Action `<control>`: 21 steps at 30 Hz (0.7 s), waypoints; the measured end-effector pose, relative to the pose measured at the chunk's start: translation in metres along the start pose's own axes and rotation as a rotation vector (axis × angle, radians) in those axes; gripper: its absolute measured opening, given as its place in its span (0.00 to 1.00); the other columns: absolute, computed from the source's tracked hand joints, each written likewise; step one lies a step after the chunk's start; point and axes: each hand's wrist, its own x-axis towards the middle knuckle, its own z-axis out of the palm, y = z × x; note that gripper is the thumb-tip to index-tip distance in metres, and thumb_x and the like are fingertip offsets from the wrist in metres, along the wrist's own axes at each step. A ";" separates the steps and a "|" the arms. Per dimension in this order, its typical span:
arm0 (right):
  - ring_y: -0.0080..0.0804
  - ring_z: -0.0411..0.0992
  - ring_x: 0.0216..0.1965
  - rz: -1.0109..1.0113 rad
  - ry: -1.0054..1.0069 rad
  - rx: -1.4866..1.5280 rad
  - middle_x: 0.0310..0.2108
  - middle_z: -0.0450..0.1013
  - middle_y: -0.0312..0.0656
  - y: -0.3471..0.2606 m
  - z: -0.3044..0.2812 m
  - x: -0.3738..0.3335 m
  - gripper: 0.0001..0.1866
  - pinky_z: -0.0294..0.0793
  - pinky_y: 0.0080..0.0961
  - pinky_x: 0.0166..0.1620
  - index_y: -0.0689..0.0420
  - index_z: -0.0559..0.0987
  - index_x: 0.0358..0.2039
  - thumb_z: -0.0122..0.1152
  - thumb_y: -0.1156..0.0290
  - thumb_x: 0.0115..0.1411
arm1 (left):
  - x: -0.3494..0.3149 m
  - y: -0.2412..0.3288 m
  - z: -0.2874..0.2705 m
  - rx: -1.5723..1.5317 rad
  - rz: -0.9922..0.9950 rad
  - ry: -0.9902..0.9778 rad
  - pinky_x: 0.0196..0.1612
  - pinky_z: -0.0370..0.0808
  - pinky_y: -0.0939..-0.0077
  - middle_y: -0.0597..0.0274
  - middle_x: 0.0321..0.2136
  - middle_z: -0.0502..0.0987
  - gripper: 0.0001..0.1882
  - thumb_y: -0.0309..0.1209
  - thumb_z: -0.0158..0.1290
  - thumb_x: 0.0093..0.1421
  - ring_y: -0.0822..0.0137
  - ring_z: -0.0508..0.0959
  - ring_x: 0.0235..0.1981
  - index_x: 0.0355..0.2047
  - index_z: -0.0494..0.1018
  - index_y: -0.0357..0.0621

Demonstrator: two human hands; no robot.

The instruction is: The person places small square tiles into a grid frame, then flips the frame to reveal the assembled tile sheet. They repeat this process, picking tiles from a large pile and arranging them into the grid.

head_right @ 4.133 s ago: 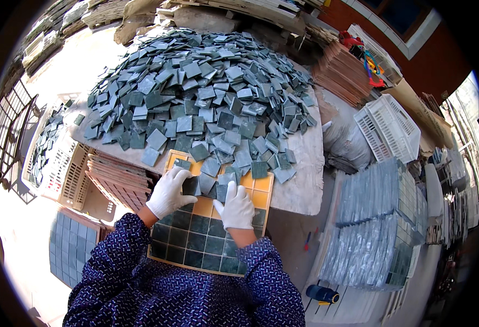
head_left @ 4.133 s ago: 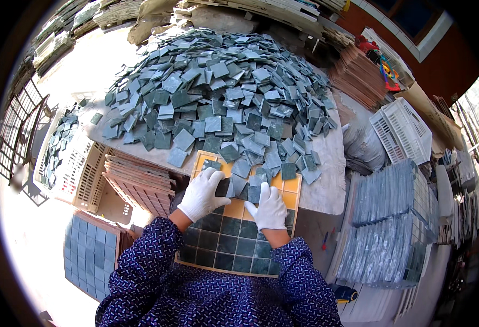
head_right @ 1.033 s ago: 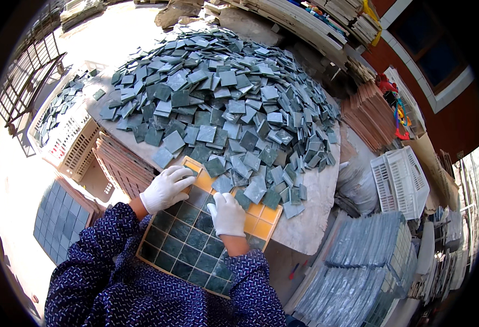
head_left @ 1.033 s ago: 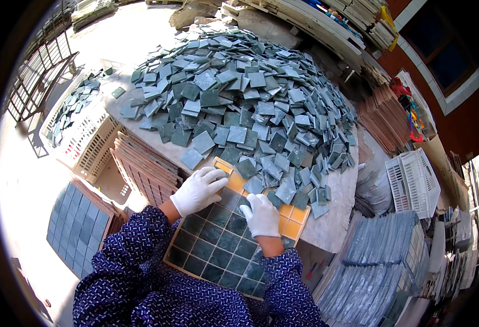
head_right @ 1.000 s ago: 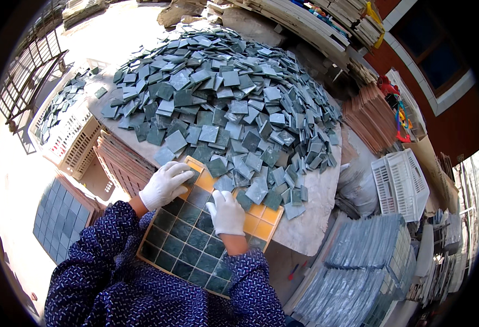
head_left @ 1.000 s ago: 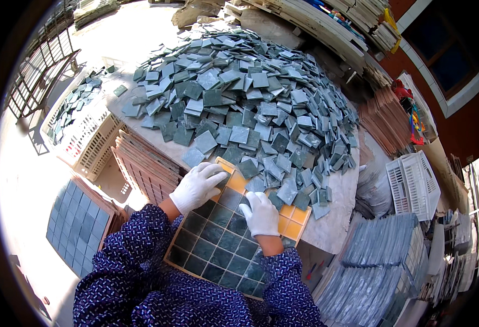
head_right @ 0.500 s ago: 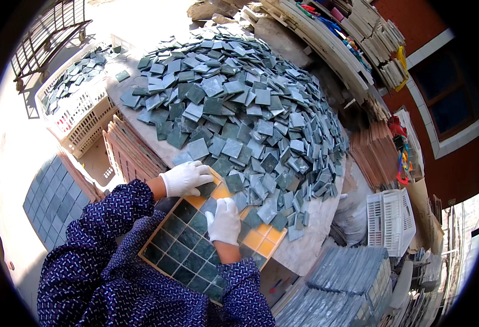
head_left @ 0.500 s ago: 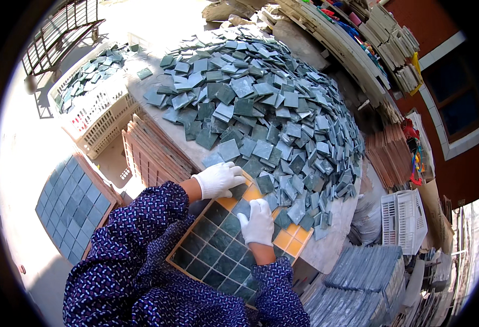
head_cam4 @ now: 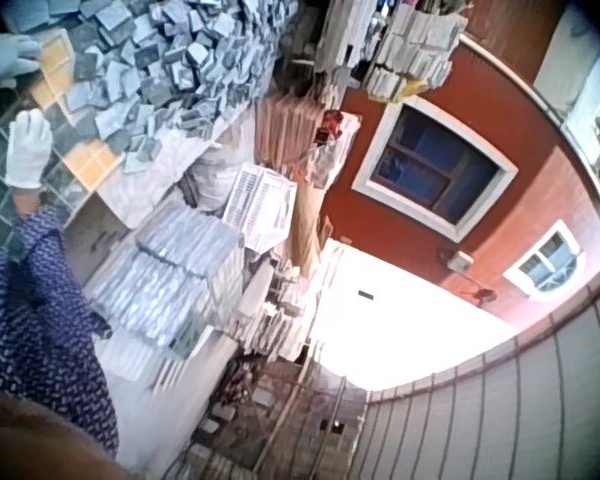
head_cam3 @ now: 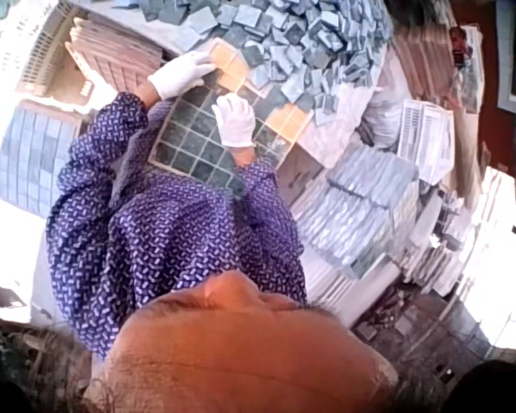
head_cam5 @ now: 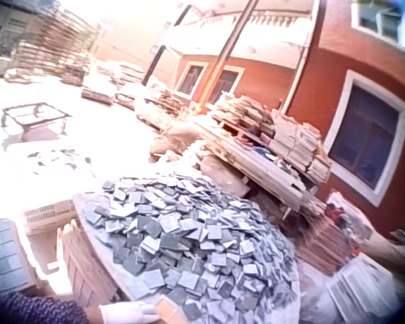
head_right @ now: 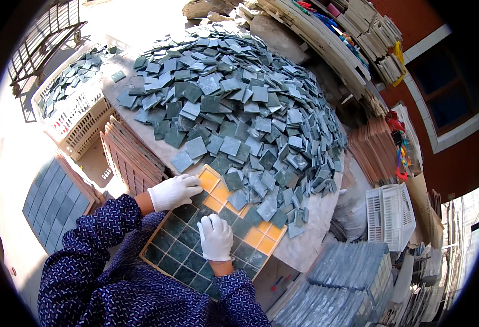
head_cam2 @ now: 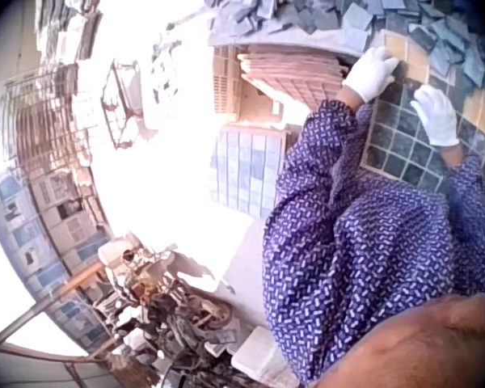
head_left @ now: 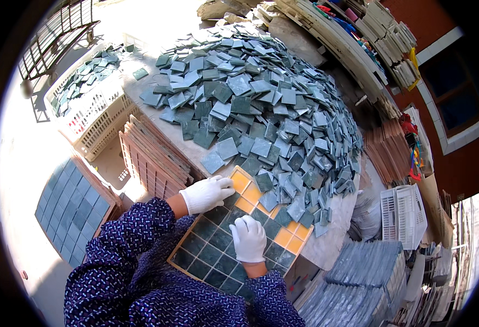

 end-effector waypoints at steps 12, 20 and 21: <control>0.43 0.72 0.42 0.036 -0.132 0.119 0.41 0.73 0.41 0.030 -0.012 0.030 0.14 0.72 0.37 0.45 0.53 0.76 0.38 0.66 0.65 0.51 | 0.003 0.027 0.014 0.187 -0.111 0.179 0.46 0.72 0.65 0.57 0.49 0.68 0.25 0.36 0.59 0.50 0.55 0.71 0.43 0.49 0.69 0.44; 0.46 0.71 0.45 0.522 -0.224 -0.197 0.48 0.66 0.44 0.046 -0.022 0.072 0.29 0.73 0.38 0.45 0.53 0.72 0.47 0.70 0.55 0.48 | 0.025 0.043 0.003 0.117 -0.197 0.248 0.46 0.72 0.63 0.58 0.50 0.67 0.28 0.34 0.62 0.47 0.53 0.70 0.45 0.49 0.69 0.46; 0.46 0.71 0.45 0.584 -0.333 -0.209 0.48 0.65 0.44 0.044 -0.024 0.076 0.30 0.73 0.38 0.46 0.53 0.71 0.48 0.71 0.55 0.47 | 0.041 0.040 0.001 0.082 -0.141 0.232 0.47 0.72 0.62 0.58 0.51 0.67 0.29 0.34 0.62 0.46 0.51 0.71 0.46 0.50 0.68 0.46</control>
